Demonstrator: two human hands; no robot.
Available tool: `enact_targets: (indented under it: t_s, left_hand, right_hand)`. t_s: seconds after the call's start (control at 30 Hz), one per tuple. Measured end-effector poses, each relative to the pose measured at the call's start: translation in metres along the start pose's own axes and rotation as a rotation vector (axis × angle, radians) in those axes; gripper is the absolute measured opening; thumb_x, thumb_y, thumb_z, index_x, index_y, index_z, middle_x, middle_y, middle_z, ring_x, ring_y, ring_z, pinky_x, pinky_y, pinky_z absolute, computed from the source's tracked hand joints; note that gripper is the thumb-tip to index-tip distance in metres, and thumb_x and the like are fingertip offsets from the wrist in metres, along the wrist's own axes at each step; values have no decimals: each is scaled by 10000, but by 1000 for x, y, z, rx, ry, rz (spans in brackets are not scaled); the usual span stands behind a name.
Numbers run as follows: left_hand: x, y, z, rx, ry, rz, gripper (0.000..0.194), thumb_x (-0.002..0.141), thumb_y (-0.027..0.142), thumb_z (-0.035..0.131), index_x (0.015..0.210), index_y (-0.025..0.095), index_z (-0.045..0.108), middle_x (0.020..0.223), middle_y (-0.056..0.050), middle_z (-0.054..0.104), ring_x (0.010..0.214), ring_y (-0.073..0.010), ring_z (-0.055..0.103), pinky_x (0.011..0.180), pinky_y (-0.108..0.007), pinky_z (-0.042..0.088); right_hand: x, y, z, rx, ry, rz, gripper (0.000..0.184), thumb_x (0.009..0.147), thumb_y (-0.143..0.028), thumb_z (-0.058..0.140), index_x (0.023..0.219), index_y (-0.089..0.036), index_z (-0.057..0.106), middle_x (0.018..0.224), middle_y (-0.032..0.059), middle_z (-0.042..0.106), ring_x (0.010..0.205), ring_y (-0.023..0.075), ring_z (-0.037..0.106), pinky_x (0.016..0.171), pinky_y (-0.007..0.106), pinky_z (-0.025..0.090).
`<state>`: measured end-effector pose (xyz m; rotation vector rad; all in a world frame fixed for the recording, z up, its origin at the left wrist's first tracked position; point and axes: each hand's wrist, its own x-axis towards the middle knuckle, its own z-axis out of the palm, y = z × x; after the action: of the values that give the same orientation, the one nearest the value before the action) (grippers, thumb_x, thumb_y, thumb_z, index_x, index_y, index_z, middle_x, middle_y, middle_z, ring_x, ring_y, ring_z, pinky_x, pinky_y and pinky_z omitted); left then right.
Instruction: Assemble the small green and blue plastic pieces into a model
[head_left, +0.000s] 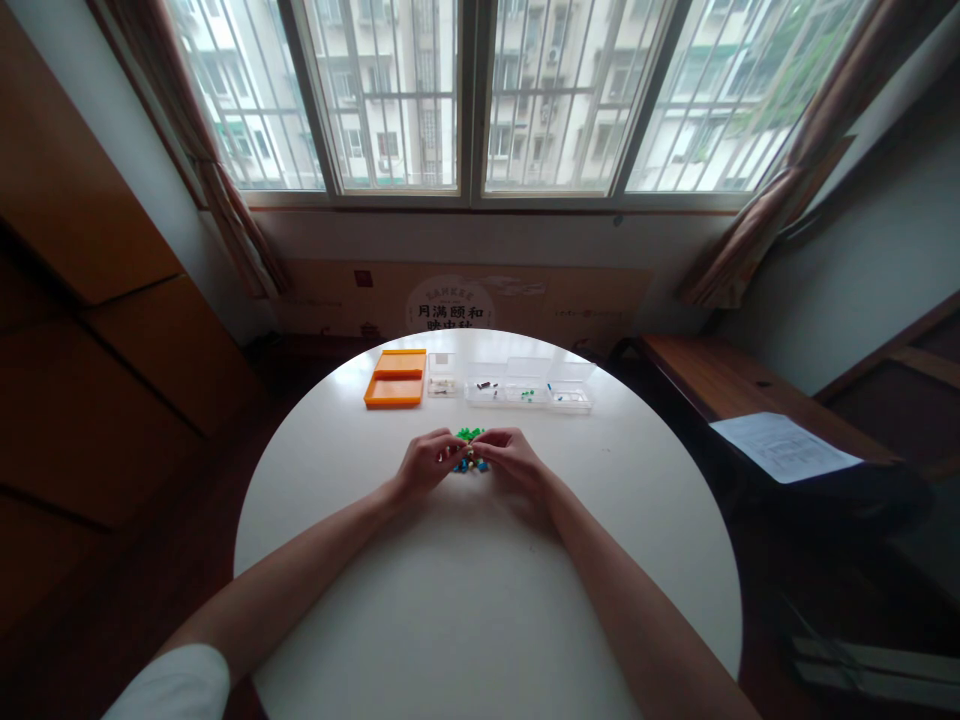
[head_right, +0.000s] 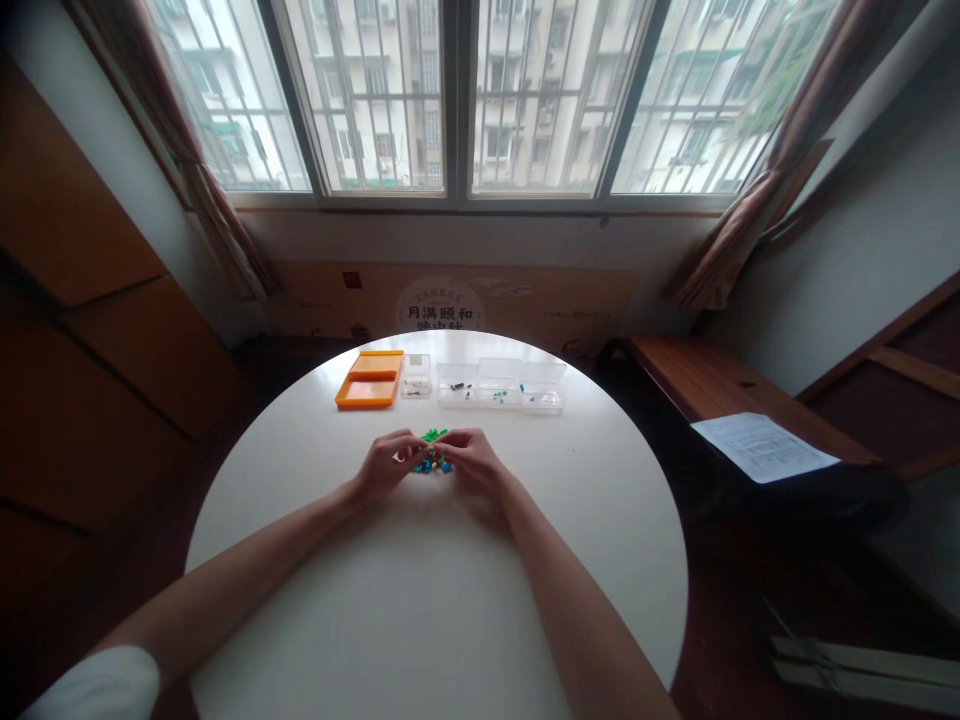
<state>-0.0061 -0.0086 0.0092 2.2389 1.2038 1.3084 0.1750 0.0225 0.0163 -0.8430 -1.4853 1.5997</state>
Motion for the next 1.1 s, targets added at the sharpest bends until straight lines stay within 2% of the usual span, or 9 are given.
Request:
enact_targets:
  t_s: [0.43, 0.63, 0.73, 0.83, 0.93, 1.1]
  left_hand:
    - [0, -1, -1, 0, -16, -2, 157, 810, 282, 573, 822, 161, 672, 677, -10, 567, 543, -70, 494, 525, -179, 403]
    - [1, 0, 0, -46, 28, -38, 164, 795, 295, 584, 783, 158, 674, 670, -17, 572, 538, -72, 491, 522, -183, 415]
    - [4, -3, 0, -151, 105, -155, 188, 761, 327, 614, 754, 149, 671, 658, -19, 581, 520, -73, 498, 489, -181, 415]
    - [9, -11, -2, -352, 222, -390, 266, 711, 386, 646, 773, 128, 656, 654, -19, 598, 446, -69, 497, 401, -179, 389]
    - [13, -20, -4, -454, 366, -551, 308, 664, 398, 682, 768, 110, 655, 569, 5, 560, 391, -55, 457, 373, -176, 361]
    - [15, -24, -6, -523, 458, -601, 330, 629, 401, 709, 774, 109, 660, 506, 28, 522, 378, -52, 424, 368, -179, 344]
  right_hand:
    - [1, 2, 0, 20, 4, -2, 284, 596, -364, 749, 737, -122, 698, 660, 43, 664, 586, 128, 569, 570, 250, 403]
    - [2, 2, 0, 64, 5, 7, 240, 624, -339, 737, 728, -127, 693, 657, 33, 652, 573, 104, 533, 545, 229, 362]
    - [1, 1, -1, 142, 48, 0, 218, 656, -331, 716, 746, -134, 689, 657, 25, 638, 562, 91, 507, 529, 221, 338]
    - [0, 0, -3, 250, 99, 3, 208, 661, -321, 714, 762, -141, 688, 635, 17, 620, 558, 82, 494, 515, 212, 323]
    - [0, -1, -6, 331, 108, 18, 198, 660, -311, 714, 760, -142, 688, 624, 16, 609, 572, 82, 503, 508, 203, 319]
    - [-1, -3, -7, 363, 115, 32, 201, 647, -308, 722, 753, -141, 686, 631, 19, 614, 570, 79, 508, 506, 202, 326]
